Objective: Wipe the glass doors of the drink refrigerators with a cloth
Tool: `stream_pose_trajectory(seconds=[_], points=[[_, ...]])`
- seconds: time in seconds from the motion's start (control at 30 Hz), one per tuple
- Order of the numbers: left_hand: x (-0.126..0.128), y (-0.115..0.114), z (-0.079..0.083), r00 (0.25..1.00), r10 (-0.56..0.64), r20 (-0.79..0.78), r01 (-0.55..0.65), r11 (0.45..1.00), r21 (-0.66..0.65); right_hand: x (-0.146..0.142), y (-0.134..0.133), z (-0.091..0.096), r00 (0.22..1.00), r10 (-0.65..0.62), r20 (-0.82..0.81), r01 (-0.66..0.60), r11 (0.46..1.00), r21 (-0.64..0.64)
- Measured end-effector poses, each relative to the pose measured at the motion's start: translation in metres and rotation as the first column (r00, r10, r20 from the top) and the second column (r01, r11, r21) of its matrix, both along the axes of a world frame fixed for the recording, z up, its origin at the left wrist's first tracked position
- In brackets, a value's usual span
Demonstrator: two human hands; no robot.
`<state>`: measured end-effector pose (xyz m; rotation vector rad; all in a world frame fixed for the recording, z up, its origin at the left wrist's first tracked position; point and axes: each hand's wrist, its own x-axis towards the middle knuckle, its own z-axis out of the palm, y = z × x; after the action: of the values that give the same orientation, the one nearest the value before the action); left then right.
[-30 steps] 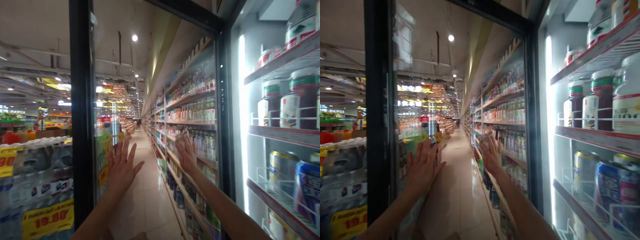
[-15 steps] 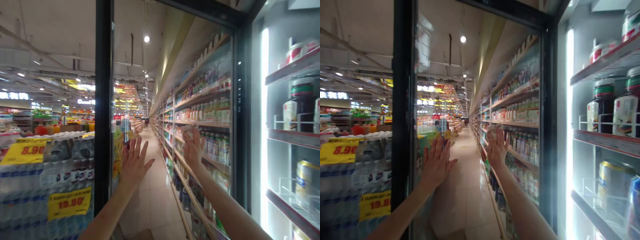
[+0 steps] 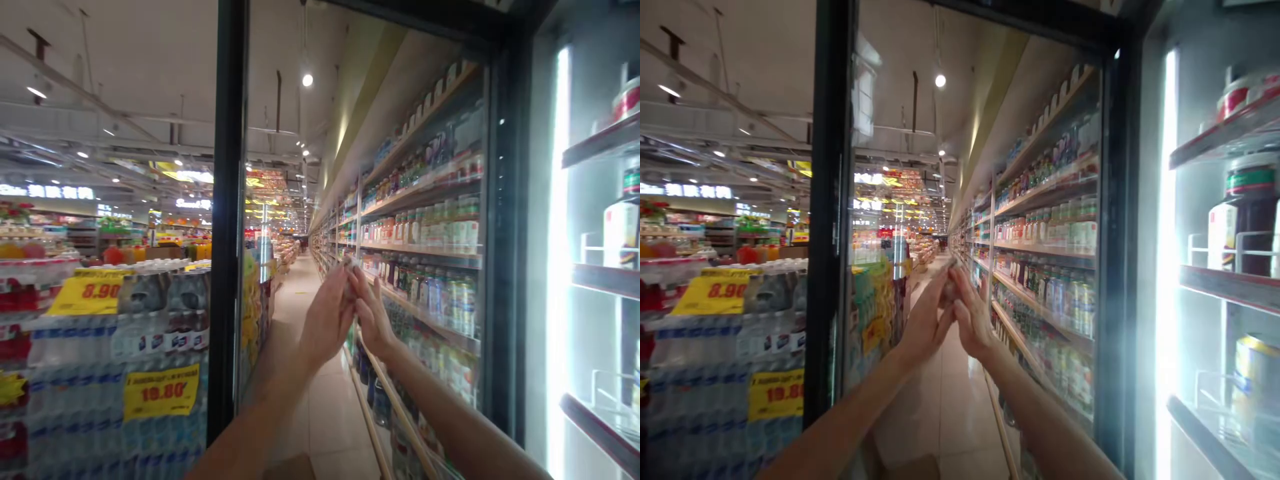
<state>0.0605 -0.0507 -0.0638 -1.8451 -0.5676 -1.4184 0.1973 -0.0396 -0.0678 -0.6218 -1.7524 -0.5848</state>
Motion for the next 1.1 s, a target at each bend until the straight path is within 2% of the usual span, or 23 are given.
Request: stream_pose_trajectory(seconds=[0.07, 0.1, 0.17, 0.23, 0.3, 0.37, 0.4, 0.47, 0.53, 0.57, 0.6, 0.67, 0.7, 0.77, 0.8, 0.83, 0.87, 0.9, 0.93, 1.0, 1.03, 1.07, 1.1], points=[[0.025, 0.005, 0.0, 0.997, 0.077, -0.003, -0.078, 0.996, -0.038, 0.01, 0.004, 0.001, 0.999, 0.034, -0.04, -0.033, 0.999, 0.018], [0.033, 0.008, 0.001, 0.989, 0.148, 0.005, -0.148, 0.988, -0.048, 0.016, 0.008, 0.001, 0.998, 0.009, -0.068, -0.004, 0.998, 0.068], [0.039, 0.011, 0.007, 0.96, 0.28, -0.022, -0.28, 0.959, -0.039, 0.027, 0.017, 0.0, 0.984, -0.118, -0.136, 0.144, 0.969, 0.203], [0.024, 0.011, 0.026, 0.931, 0.36, -0.069, -0.36, 0.933, 0.011, 0.033, 0.026, -0.002, 0.937, -0.279, -0.208, 0.33, 0.902, 0.277], [-0.005, 0.008, 0.057, 0.912, 0.409, -0.044, -0.408, 0.913, 0.031, 0.034, 0.031, -0.004, 0.892, -0.384, -0.237, 0.441, 0.854, 0.277], [-0.036, 0.006, 0.085, 0.888, 0.438, 0.138, -0.44, 0.898, -0.017, 0.032, 0.032, -0.004, 0.872, -0.428, -0.237, 0.481, 0.838, 0.257], [-0.047, 0.006, 0.093, 0.879, 0.429, 0.205, -0.434, 0.901, -0.024, 0.03, 0.032, -0.005, 0.869, -0.435, -0.237, 0.488, 0.835, 0.255], [-0.056, 0.008, 0.09, 0.892, 0.405, 0.198, -0.416, 0.909, 0.017, 0.028, 0.031, -0.005, 0.866, -0.44, -0.236, 0.492, 0.836, 0.245], [-0.05, 0.011, 0.068, 0.919, 0.392, -0.035, -0.383, 0.912, 0.148, 0.028, 0.031, -0.005, 0.871, -0.433, -0.232, 0.483, 0.841, 0.244], [-0.045, 0.012, 0.057, 0.895, 0.394, -0.209, -0.347, 0.909, 0.231, 0.029, 0.032, -0.005, 0.875, -0.427, -0.227, 0.476, 0.843, 0.251], [-0.04, 0.013, 0.049, 0.839, 0.397, -0.373, -0.292, 0.906, 0.306, 0.031, 0.033, -0.006, 0.88, -0.419, -0.222, 0.468, 0.844, 0.261], [-0.036, 0.015, 0.05, 0.744, 0.41, -0.527, -0.23, 0.899, 0.374, 0.033, 0.034, -0.006, 0.888, -0.404, -0.22, 0.455, 0.846, 0.279], [-0.036, 0.015, 0.058, 0.761, 0.417, -0.498, -0.243, 0.894, 0.376, 0.034, 0.035, -0.006, 0.889, -0.4, -0.223, 0.451, 0.846, 0.283], [-0.041, 0.014, 0.082, 0.867, 0.426, -0.259, -0.341, 0.886, 0.316, 0.033, 0.036, -0.007, 0.889, -0.396, -0.228, 0.45, 0.849, 0.278], [-0.042, 0.014, 0.091, 0.896, 0.425, -0.13, -0.381, 0.885, 0.267, 0.033, 0.036, -0.007, 0.888, -0.397, -0.23, 0.451, 0.849, 0.275], [-0.042, 0.013, 0.097, 0.906, 0.421, -0.052, -0.399, 0.888, 0.228, 0.032, 0.036, -0.007, 0.887, -0.4, -0.23, 0.453, 0.849, 0.273], [-0.039, 0.013, 0.097, 0.908, 0.417, -0.039, -0.402, 0.893, 0.203, 0.031, 0.035, -0.008, 0.887, -0.402, -0.229, 0.455, 0.848, 0.272], [-0.036, 0.013, 0.094, 0.906, 0.411, -0.101, -0.386, 0.9, 0.202, 0.03, 0.035, -0.008, 0.886, -0.404, -0.226, 0.456, 0.847, 0.273], [-0.031, 0.012, 0.088, 0.889, 0.396, -0.231, -0.346, 0.91, 0.229, 0.031, 0.035, -0.008, 0.885, -0.408, -0.223, 0.459, 0.845, 0.276], [-0.022, 0.012, 0.079, 0.783, 0.357, -0.509, -0.235, 0.928, 0.29, 0.035, 0.034, -0.007, 0.882, -0.421, -0.212, 0.469, 0.836, 0.286], [-0.02, 0.012, 0.079, 0.736, 0.346, -0.582, -0.202, 0.932, 0.299, 0.038, 0.034, -0.006, 0.88, -0.434, -0.193, 0.474, 0.83, 0.294], [-0.018, 0.012, 0.083, 0.727, 0.346, -0.594, -0.204, 0.934, 0.294, 0.044, 0.034, -0.005, 0.879, -0.451, -0.154, 0.476, 0.824, 0.307], [-0.017, 0.012, 0.089, 0.762, 0.357, -0.541, -0.243, 0.931, 0.272, 0.049, 0.034, -0.004, 0.877, -0.468, -0.103, 0.475, 0.819, 0.321]])
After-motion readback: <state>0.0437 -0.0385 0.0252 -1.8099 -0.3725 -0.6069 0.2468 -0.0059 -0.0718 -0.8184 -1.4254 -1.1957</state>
